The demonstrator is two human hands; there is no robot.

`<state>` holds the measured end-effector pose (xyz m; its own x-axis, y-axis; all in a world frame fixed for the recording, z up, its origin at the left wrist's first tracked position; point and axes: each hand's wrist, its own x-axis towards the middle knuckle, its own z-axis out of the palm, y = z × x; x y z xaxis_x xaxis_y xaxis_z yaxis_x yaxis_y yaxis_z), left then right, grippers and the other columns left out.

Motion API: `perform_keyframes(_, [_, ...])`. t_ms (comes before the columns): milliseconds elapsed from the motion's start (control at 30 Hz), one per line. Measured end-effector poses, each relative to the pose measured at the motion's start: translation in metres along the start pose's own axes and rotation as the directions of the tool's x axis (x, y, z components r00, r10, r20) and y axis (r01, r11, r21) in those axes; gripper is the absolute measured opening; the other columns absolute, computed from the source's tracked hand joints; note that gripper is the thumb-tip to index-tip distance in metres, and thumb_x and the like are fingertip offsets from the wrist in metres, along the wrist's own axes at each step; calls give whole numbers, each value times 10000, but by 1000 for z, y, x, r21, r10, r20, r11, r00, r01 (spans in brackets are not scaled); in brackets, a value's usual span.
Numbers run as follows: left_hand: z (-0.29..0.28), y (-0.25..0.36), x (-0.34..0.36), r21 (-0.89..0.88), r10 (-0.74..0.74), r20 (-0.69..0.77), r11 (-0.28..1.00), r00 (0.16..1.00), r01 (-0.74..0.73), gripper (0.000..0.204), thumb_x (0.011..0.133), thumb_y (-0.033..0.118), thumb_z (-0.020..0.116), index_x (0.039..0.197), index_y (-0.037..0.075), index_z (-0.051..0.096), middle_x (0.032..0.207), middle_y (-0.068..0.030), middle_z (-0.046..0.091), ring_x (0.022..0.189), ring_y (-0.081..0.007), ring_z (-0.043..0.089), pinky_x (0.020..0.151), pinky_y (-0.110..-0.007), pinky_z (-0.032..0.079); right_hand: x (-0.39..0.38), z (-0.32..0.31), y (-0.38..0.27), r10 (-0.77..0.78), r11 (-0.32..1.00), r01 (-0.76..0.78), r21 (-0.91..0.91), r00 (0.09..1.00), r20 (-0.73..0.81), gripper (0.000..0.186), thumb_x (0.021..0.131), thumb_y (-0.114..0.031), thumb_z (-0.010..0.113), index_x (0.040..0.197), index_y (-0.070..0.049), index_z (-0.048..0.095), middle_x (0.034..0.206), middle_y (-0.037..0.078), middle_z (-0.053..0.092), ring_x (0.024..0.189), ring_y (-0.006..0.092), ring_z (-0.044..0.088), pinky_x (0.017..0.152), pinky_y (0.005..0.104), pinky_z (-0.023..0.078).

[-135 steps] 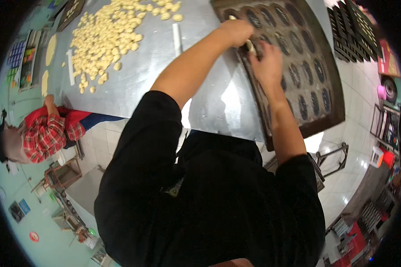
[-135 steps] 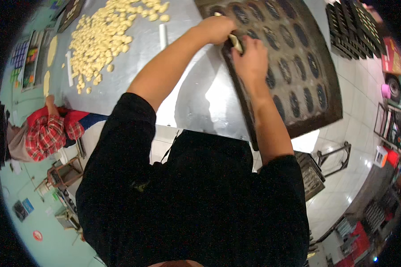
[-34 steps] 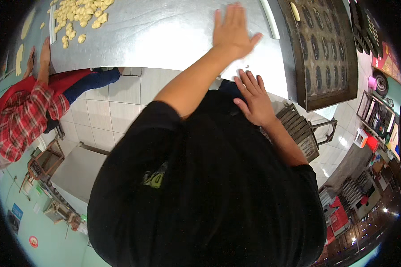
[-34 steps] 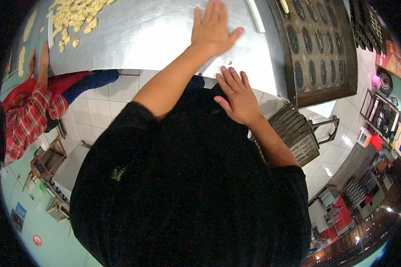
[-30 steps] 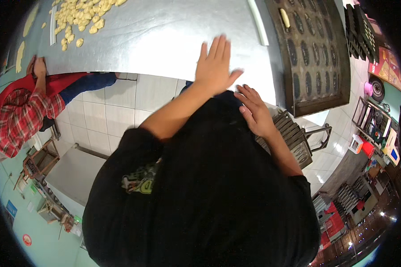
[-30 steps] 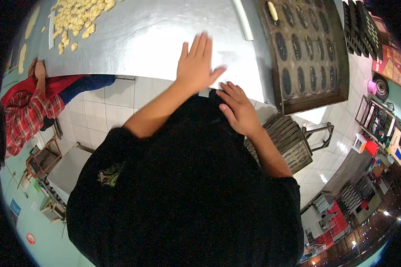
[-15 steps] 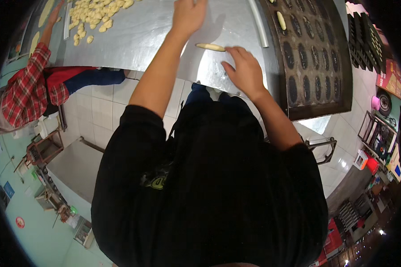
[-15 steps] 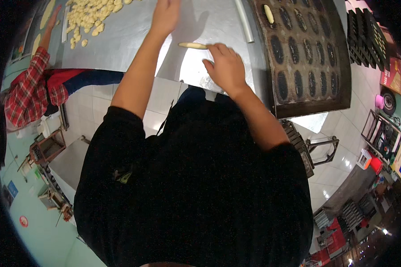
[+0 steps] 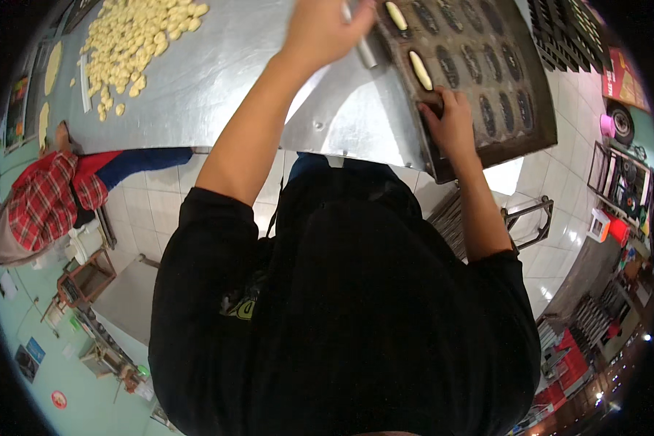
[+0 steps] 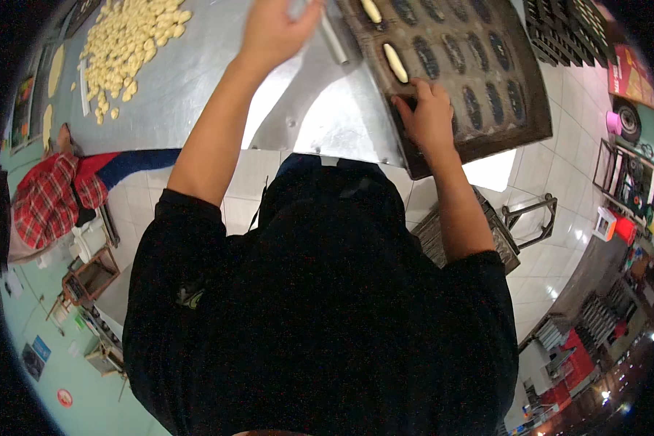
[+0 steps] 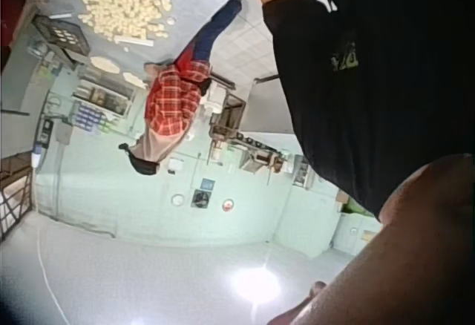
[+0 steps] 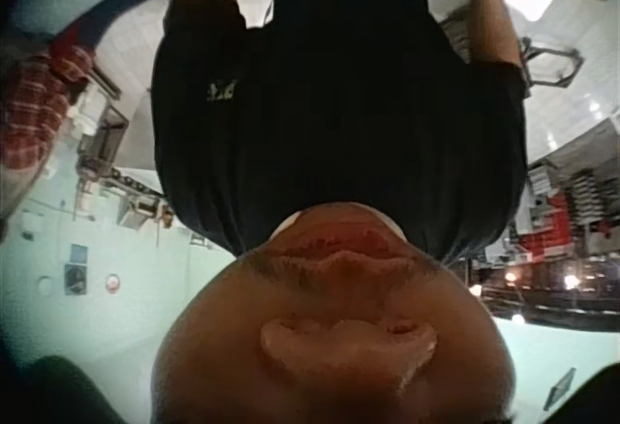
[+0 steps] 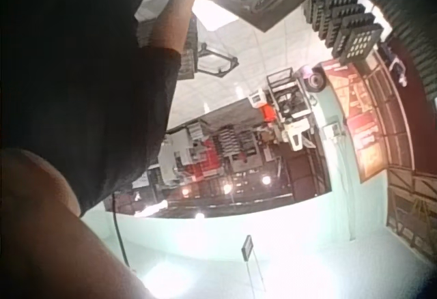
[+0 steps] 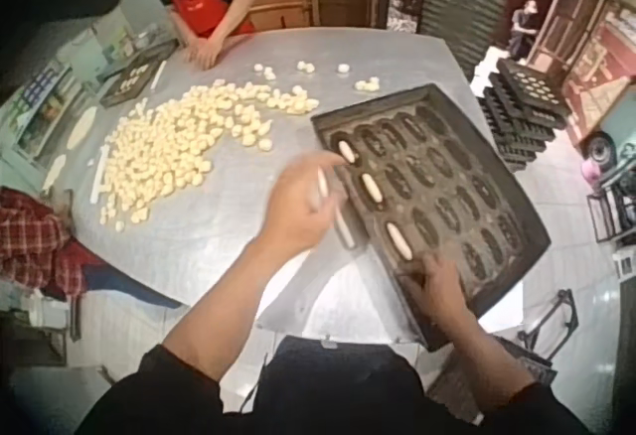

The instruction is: The person flattens dough balls with a rolling pin, rolls them into elongated shapes by hand, and places them onto a baking tray.

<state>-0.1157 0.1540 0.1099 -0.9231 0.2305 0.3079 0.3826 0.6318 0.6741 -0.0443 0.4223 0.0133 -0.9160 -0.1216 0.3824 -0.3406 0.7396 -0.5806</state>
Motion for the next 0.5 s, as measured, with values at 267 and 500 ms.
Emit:
perform_keyframes(267, [113,-11,49,200,60,711,938,700,-284,214,772,46,608,955,117,694,872,-115,691,857,-340,658,750,-423,513,33,18,14,143,973,-196,124,927,346,255,798,-130,742,986,-25,605,905,192,637,832,386,626,712,445,508])
perform_keyframes(500, [77,-30,27,-38,195,254,981,947,-191,130,812,105,629,933,71,660,962,-123,683,863,-327,659,766,-428,516,20,17,-51,10,1000,-12,14,988,152,260,811,-34,671,1055,-17,581,1021,208,586,965,402,583,822,472,474])
